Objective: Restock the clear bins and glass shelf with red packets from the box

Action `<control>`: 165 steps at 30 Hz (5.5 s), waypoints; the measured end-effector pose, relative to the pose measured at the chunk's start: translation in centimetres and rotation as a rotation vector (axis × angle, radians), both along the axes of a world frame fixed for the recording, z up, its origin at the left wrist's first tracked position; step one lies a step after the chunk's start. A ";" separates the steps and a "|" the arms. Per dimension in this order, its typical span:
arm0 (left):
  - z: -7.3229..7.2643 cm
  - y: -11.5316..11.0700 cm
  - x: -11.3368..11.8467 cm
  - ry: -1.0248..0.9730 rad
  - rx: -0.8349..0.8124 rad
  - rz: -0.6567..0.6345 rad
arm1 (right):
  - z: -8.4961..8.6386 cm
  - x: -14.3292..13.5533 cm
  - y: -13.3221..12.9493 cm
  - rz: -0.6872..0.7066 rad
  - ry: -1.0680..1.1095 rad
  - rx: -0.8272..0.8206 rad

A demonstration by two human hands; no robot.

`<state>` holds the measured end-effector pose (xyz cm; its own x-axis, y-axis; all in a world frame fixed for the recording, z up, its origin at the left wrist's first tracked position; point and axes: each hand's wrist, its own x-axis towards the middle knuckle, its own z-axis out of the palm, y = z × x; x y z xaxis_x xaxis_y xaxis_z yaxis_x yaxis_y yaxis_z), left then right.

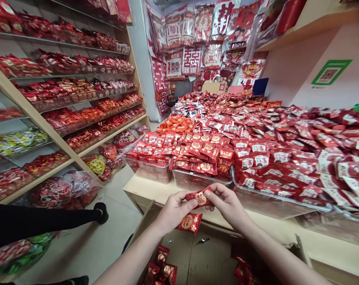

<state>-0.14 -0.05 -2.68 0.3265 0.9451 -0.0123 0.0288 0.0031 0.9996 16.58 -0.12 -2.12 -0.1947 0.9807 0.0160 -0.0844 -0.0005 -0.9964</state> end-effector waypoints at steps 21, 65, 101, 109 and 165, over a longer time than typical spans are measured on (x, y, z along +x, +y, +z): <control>1.2 -0.7 0.1 0.275 0.501 0.403 | 0.4 -2.5 -2.3 0.302 0.135 -0.358; 3.0 -1.4 0.6 -0.190 -0.121 0.037 | 0.1 -0.7 -1.6 0.009 -0.320 0.424; 1.4 -1.6 -0.3 0.104 0.094 0.042 | 0.8 0.0 -0.6 -0.036 -0.035 0.008; 1.6 -1.0 -0.2 0.084 0.031 0.063 | 0.5 0.0 -0.6 -0.110 0.161 -0.112; 4.6 0.3 -2.5 -0.207 0.010 0.262 | 1.7 -1.2 -1.9 0.229 -0.298 0.066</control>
<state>-2.64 0.29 1.91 0.0667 0.9970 0.0383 -0.1757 -0.0260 0.9841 15.37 -2.04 -0.45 -0.4139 0.9102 -0.0126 0.2038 0.0792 -0.9758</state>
